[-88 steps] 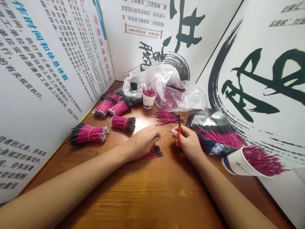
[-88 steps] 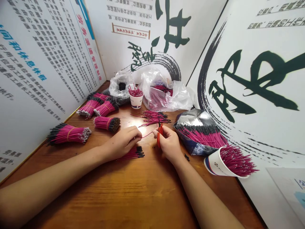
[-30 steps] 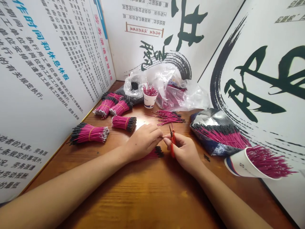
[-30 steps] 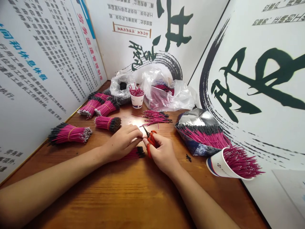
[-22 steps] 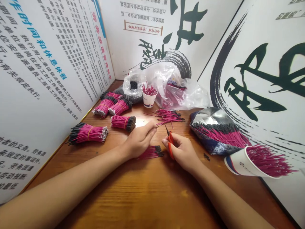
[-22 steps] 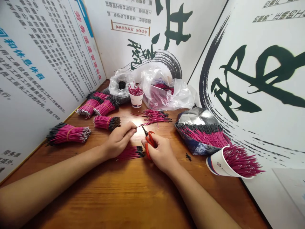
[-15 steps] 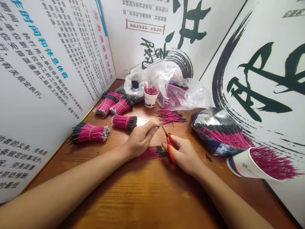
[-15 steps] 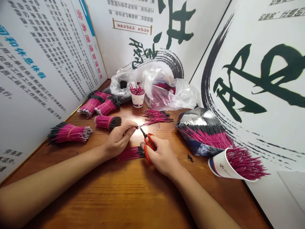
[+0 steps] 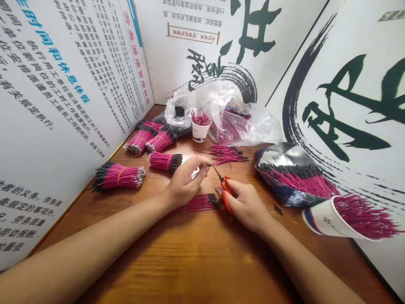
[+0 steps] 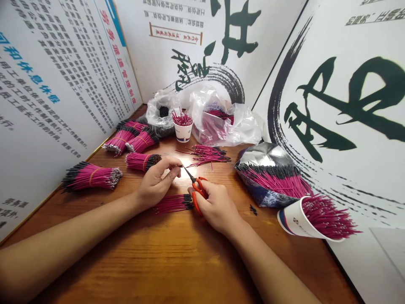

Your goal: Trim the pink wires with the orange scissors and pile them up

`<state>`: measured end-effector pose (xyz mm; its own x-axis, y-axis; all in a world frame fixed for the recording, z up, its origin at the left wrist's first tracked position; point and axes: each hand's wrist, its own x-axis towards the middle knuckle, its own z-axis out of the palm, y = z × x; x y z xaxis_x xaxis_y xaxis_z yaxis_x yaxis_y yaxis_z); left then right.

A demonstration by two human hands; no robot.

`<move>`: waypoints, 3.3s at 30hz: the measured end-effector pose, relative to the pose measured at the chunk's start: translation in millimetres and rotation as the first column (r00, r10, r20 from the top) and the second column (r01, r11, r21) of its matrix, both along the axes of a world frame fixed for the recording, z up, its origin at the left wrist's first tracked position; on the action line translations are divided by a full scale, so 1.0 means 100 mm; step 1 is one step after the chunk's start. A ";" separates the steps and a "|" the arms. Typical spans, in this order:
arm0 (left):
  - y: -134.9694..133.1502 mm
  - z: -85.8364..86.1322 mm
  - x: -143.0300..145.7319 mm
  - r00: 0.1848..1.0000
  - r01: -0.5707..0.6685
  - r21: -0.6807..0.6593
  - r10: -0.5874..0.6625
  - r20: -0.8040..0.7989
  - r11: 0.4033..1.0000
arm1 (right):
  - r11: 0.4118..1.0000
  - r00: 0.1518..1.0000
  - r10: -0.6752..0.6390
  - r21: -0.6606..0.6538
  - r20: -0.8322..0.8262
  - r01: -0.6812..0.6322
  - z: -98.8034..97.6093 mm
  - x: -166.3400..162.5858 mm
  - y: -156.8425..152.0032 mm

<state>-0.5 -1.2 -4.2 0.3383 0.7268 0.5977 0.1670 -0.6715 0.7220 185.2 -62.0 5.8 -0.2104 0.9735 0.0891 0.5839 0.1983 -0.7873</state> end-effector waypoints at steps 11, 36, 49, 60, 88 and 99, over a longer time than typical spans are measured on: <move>-0.01 0.01 0.00 1.000 -0.006 -0.004 0.005 -0.019 1.000 | 1.000 1.000 0.001 -0.018 -0.017 -0.002 0.01 -0.01 0.00; -0.01 0.01 0.00 0.999 -0.026 0.031 0.028 -0.035 0.999 | 1.000 1.000 -0.001 -0.011 0.017 0.001 0.01 -0.01 -0.01; -0.01 0.02 0.00 0.999 -0.019 0.056 0.021 -0.035 0.998 | 1.000 0.999 0.006 -0.017 0.044 -0.006 0.05 -0.01 -0.03; 0.00 0.00 0.00 0.998 -0.031 0.054 0.034 -0.045 0.998 | 0.999 1.000 0.018 -0.049 0.003 -0.018 0.04 0.01 -0.02; -0.01 0.02 0.00 0.999 -0.017 0.050 0.019 -0.043 0.999 | 0.998 0.999 0.023 -0.055 0.030 -0.021 0.03 0.01 -0.03; -0.02 0.04 0.01 0.999 0.009 0.018 -0.009 -0.036 1.000 | 0.999 0.999 0.026 -0.022 0.030 -0.025 0.02 0.01 -0.01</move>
<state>0.2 -2.7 -0.6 0.3664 0.7129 0.5979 0.1867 -0.6858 0.7034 185.8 -63.1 8.2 -0.2373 0.9695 0.0612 0.6029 0.1964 -0.7733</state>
